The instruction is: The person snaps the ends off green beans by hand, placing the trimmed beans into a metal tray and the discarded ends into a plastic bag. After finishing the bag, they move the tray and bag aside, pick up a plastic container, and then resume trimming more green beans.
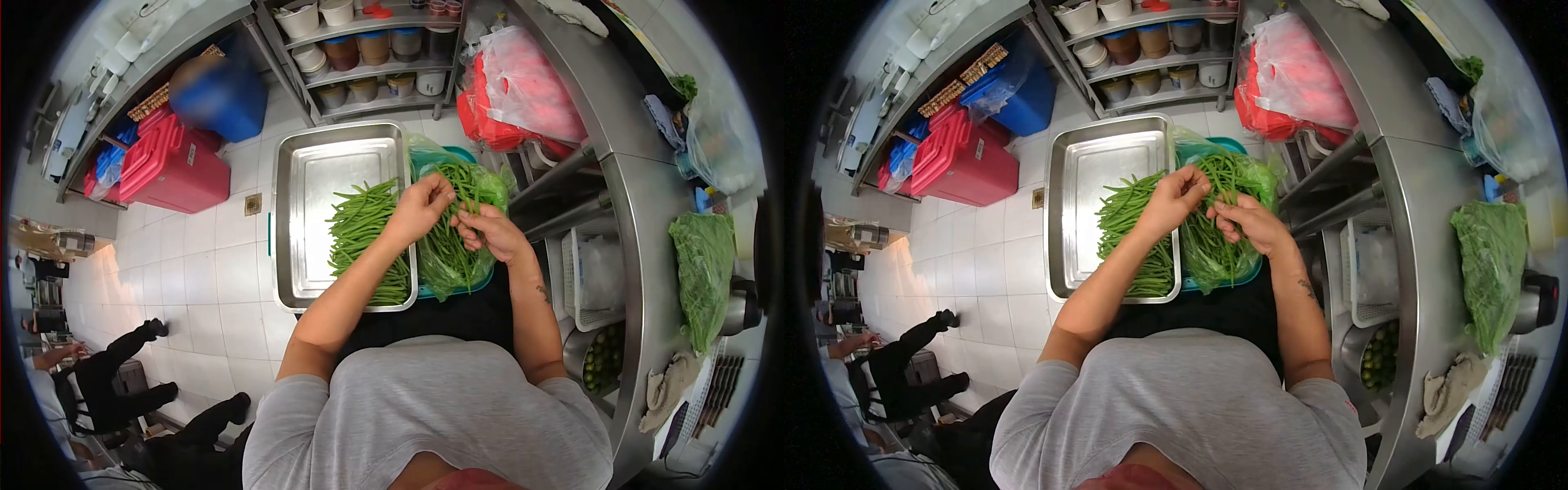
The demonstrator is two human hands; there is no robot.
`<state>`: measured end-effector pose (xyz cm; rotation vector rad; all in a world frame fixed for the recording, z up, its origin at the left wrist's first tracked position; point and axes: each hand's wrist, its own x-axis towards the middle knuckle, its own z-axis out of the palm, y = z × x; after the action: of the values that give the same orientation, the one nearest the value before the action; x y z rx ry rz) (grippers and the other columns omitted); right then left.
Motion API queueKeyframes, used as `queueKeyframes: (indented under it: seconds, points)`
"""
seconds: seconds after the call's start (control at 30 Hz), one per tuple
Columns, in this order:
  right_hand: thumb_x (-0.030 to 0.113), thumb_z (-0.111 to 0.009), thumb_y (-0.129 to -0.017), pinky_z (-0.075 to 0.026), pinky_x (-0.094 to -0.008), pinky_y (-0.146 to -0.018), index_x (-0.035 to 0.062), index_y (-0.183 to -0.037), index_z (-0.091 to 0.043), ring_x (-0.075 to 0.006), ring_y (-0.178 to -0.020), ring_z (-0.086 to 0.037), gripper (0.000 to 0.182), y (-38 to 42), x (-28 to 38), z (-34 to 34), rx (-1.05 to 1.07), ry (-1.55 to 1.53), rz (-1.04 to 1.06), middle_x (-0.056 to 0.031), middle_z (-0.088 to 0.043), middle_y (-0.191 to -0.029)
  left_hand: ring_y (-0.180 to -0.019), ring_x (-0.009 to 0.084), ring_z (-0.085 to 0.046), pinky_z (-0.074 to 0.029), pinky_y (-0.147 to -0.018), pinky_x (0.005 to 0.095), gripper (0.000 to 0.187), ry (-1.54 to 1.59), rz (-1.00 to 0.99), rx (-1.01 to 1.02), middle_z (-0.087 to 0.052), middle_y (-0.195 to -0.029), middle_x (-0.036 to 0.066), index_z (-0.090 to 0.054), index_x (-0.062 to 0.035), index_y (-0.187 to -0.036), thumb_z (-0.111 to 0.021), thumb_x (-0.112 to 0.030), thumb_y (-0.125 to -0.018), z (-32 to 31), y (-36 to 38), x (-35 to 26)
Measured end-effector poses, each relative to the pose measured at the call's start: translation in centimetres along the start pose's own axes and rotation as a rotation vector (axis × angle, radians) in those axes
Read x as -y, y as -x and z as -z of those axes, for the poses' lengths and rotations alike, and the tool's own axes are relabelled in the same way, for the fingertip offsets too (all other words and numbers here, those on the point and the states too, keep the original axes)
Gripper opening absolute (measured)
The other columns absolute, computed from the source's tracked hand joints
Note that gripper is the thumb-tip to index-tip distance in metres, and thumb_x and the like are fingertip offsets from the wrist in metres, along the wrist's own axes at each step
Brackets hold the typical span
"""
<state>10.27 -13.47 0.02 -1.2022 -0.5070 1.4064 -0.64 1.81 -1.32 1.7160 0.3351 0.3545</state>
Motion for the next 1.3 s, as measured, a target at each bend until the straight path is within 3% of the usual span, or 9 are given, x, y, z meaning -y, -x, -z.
queueKeyframes:
  seconds: [0.2, 0.3, 0.5, 0.6, 0.7, 0.8, 1.0, 1.2, 1.3]
  points:
    - [0.023, -0.050, -0.097, -0.032, -0.0200, -0.047, 0.0035, -0.094, -0.053, -0.0053, -0.049, -0.034, 0.020, -0.5, -0.2, -0.1, -0.009, 0.062, -0.004, 0.0041, -0.040, -0.063, -0.070, 0.0339, -0.057, -0.044, -0.063, 0.0377, 0.008, -0.251, -0.271, -0.092, -0.056, -0.076, 0.018, -0.051, 0.0018, -0.083, -0.054, -0.005, -0.086, -0.9, 0.9, -0.5]
    - [0.025, -0.050, -0.097, -0.030, -0.0190, -0.046, 0.0041, -0.093, -0.053, -0.0044, -0.050, -0.032, 0.021, -0.4, -0.2, 0.0, -0.032, 0.071, -0.012, 0.0049, -0.039, -0.064, -0.068, 0.0291, -0.055, -0.044, -0.064, 0.0369, 0.012, -0.265, -0.242, -0.075, -0.055, -0.073, 0.015, -0.050, 0.0018, -0.083, -0.053, -0.008, -0.088, -1.0, 1.1, -0.3]
    - [0.025, -0.050, -0.097, -0.029, -0.0188, -0.047, 0.0044, -0.093, -0.052, -0.0037, -0.053, -0.033, 0.021, 0.1, -0.4, 0.8, -0.006, 0.231, 0.054, 0.0048, -0.039, -0.066, -0.064, 0.0120, -0.047, -0.042, -0.061, 0.0281, 0.021, 0.520, 0.165, 0.389, -0.049, -0.070, 0.002, -0.052, -0.0001, -0.086, -0.050, -0.019, -0.093, 0.7, 1.6, -0.7]
    - [0.024, -0.049, -0.097, -0.030, -0.0185, -0.048, 0.0039, -0.093, -0.053, -0.0039, -0.054, -0.033, 0.021, 0.0, -0.8, 1.5, -0.046, 0.239, 0.045, 0.0048, -0.040, -0.067, -0.065, 0.0064, -0.041, -0.037, -0.058, 0.0232, 0.014, 0.271, 0.228, 0.241, -0.046, -0.072, -0.004, -0.052, -0.0043, -0.087, -0.052, -0.016, -0.094, 1.2, 1.5, -2.0]
    - [0.023, -0.048, -0.097, -0.034, -0.0201, -0.048, 0.0027, -0.095, -0.054, -0.0049, -0.055, -0.039, 0.022, -0.2, -1.0, 0.9, -0.066, 0.323, 0.067, 0.0033, -0.044, -0.068, -0.064, 0.0068, -0.042, -0.037, -0.057, 0.0224, 0.008, 0.149, -0.071, -0.154, -0.047, -0.072, -0.003, -0.051, -0.0029, -0.088, -0.055, -0.009, -0.090, 0.4, 0.6, -1.8]
    - [0.023, -0.047, -0.098, -0.034, -0.0205, -0.048, 0.0021, -0.096, -0.054, -0.0052, -0.055, -0.040, 0.022, -0.5, -1.2, 0.6, -0.035, 0.368, 0.065, 0.0031, -0.044, -0.067, -0.059, 0.0113, -0.047, -0.041, -0.055, 0.0277, 0.010, -0.097, -0.212, -0.244, -0.050, -0.067, 0.000, -0.051, -0.0006, -0.086, -0.060, -0.006, -0.086, 0.1, 0.5, -2.6]
    - [0.023, -0.045, -0.098, -0.033, -0.0200, -0.048, 0.0022, -0.101, -0.051, -0.0049, -0.054, -0.038, 0.022, -0.8, -1.5, -0.1, -0.010, 0.321, 0.104, 0.0032, -0.043, -0.067, -0.060, 0.0123, -0.048, -0.040, -0.054, 0.0271, 0.011, 0.055, -0.061, -0.074, -0.050, -0.067, 0.001, -0.051, -0.0008, -0.082, -0.055, -0.008, -0.089, -0.6, 0.8, -1.5]
    - [0.025, -0.046, -0.098, -0.045, -0.0251, -0.064, -0.0012, -0.116, -0.049, -0.0119, -0.071, -0.054, 0.032, -1.4, -2.5, 0.9, -0.168, 0.405, 0.125, -0.0051, -0.059, -0.082, -0.057, 0.0044, -0.035, -0.032, -0.051, 0.0230, 0.009, 0.790, 0.334, 0.288, -0.043, -0.067, -0.005, -0.052, -0.0062, -0.082, -0.051, -0.007, -0.091, 1.0, 1.3, -1.9]
    - [0.026, -0.048, -0.096, -0.048, -0.0352, -0.075, -0.0031, -0.123, -0.044, -0.0246, -0.084, -0.061, 0.040, -1.8, -3.2, 1.8, -0.265, 0.653, 0.146, -0.0174, -0.064, -0.096, -0.059, 0.0118, -0.047, -0.039, -0.053, 0.0268, 0.011, 0.190, 0.093, -0.016, -0.052, -0.071, 0.000, -0.053, -0.0005, -0.087, -0.057, -0.011, -0.088, 0.1, 0.6, -0.9]
